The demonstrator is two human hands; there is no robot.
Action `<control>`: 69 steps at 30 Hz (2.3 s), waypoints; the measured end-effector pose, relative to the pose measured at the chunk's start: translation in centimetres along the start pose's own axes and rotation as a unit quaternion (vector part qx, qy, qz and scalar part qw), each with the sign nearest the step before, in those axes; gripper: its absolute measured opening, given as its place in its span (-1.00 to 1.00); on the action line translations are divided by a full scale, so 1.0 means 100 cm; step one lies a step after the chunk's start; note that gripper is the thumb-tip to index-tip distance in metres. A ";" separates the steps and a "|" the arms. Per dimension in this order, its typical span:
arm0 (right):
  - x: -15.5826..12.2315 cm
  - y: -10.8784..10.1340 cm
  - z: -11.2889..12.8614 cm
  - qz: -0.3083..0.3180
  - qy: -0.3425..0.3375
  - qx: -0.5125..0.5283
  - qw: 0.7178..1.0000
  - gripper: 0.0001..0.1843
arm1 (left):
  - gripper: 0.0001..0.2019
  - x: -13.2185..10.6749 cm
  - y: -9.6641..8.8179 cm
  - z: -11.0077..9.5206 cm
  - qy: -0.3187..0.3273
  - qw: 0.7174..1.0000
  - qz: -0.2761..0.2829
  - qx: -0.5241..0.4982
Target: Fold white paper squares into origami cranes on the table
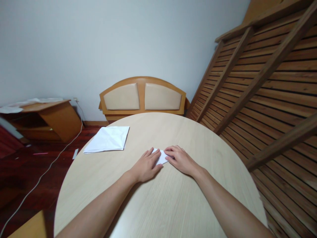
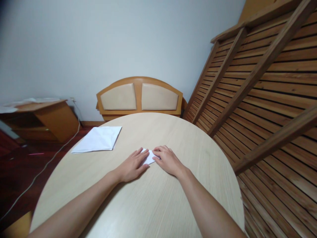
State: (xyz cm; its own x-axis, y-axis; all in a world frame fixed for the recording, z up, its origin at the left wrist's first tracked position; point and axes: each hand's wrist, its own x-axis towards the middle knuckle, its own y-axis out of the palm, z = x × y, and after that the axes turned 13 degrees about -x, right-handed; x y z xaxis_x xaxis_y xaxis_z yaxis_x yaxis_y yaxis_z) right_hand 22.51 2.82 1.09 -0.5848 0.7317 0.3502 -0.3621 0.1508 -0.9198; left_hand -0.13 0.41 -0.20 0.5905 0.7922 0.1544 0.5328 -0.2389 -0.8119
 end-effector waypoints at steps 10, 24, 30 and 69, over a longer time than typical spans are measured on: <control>-0.005 -0.005 0.004 0.031 -0.008 0.025 0.999 -0.66 | -0.47 -0.001 -0.002 0.006 0.030 0.999 -0.025 -0.010; -0.004 -0.002 0.000 0.015 -0.011 0.049 0.999 -0.73 | -0.50 -0.001 -0.005 0.009 0.049 0.999 -0.020 -0.008; -0.004 0.000 -0.001 0.000 -0.008 0.051 0.999 -0.74 | -0.51 -0.002 -0.004 0.008 0.047 0.998 -0.031 -0.025; -0.002 0.002 0.006 -0.029 -0.017 0.043 0.999 -0.77 | -0.58 0.002 -0.005 0.004 0.051 0.999 -0.020 -0.004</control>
State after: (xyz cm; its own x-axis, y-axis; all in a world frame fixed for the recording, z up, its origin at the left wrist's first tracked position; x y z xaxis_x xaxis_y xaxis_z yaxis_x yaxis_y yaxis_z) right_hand 22.13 2.33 0.89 -0.5851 0.6999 0.4097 -0.4559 0.1339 -0.8799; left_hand -0.55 0.91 -0.03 0.6271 0.7402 0.2427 0.5618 -0.2139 -0.7992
